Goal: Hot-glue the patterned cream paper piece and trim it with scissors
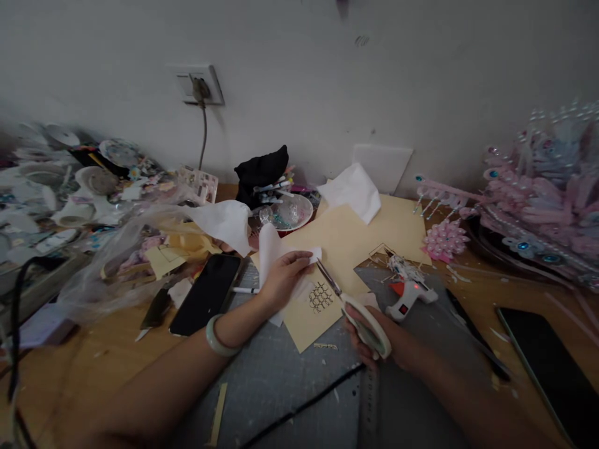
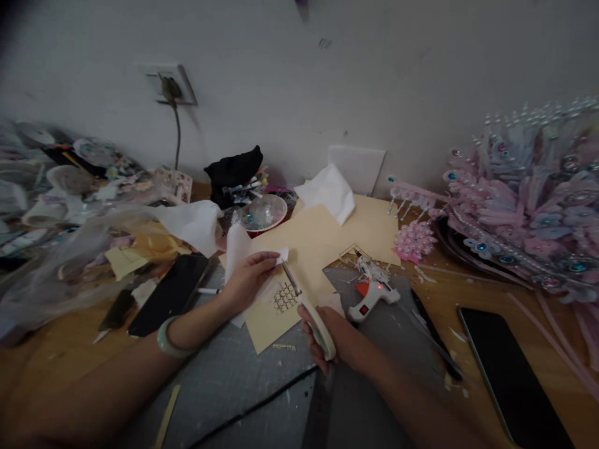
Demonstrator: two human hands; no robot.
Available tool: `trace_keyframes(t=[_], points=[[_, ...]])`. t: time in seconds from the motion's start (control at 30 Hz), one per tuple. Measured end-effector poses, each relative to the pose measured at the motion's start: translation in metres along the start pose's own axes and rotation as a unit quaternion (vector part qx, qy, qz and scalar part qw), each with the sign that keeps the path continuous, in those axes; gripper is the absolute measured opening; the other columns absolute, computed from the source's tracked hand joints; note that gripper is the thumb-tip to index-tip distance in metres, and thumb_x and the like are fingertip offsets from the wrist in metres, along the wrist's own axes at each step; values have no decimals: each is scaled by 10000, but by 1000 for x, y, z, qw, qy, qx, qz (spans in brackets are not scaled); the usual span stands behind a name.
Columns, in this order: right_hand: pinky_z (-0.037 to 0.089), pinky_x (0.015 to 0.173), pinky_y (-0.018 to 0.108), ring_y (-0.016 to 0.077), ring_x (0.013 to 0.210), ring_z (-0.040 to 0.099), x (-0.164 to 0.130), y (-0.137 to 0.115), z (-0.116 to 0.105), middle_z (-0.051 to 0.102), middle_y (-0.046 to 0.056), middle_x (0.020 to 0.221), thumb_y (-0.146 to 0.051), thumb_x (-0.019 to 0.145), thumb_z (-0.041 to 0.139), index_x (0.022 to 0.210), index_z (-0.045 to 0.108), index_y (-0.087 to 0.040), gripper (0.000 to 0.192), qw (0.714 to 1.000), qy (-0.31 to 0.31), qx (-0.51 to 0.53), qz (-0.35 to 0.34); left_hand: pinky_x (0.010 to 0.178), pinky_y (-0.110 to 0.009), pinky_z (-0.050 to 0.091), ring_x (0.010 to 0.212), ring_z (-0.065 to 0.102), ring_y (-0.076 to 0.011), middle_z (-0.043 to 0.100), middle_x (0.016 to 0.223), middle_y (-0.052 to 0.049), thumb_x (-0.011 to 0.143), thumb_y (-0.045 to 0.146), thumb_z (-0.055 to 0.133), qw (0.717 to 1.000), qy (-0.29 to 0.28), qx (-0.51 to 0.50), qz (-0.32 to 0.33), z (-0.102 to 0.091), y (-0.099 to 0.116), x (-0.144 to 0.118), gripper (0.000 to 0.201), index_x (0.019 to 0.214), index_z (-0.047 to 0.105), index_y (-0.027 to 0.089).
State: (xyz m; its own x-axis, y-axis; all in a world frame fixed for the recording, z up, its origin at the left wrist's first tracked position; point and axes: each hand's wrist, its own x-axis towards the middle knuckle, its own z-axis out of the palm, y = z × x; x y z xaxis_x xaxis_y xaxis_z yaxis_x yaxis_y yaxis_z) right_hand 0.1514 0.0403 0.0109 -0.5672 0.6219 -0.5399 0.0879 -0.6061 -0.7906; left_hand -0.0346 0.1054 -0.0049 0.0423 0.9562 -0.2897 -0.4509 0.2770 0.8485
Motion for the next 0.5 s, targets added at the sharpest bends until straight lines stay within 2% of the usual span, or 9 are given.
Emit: trace_keyframes(t=[0.2, 0.5], points=[[211, 236, 151, 85, 258, 437, 8, 14, -10, 458, -64, 353, -622, 698, 473, 646, 431, -169, 459, 999, -15, -28, -1, 529, -195, 397, 567, 556, -98, 617, 627, 7, 589, 168, 680, 999, -18, 30, -18, -2, -1, -1, 274, 845, 584, 164], [182, 223, 154, 71, 224, 400, 8, 9, -6, 434, -78, 321, -648, 653, 477, 613, 421, -173, 480, 999, 3, -30, 19, 566, -203, 411, 599, 569, -103, 625, 660, 1, 579, 150, 675, 1000, -19, 14, -17, -2, 1, -1, 261, 822, 580, 165]])
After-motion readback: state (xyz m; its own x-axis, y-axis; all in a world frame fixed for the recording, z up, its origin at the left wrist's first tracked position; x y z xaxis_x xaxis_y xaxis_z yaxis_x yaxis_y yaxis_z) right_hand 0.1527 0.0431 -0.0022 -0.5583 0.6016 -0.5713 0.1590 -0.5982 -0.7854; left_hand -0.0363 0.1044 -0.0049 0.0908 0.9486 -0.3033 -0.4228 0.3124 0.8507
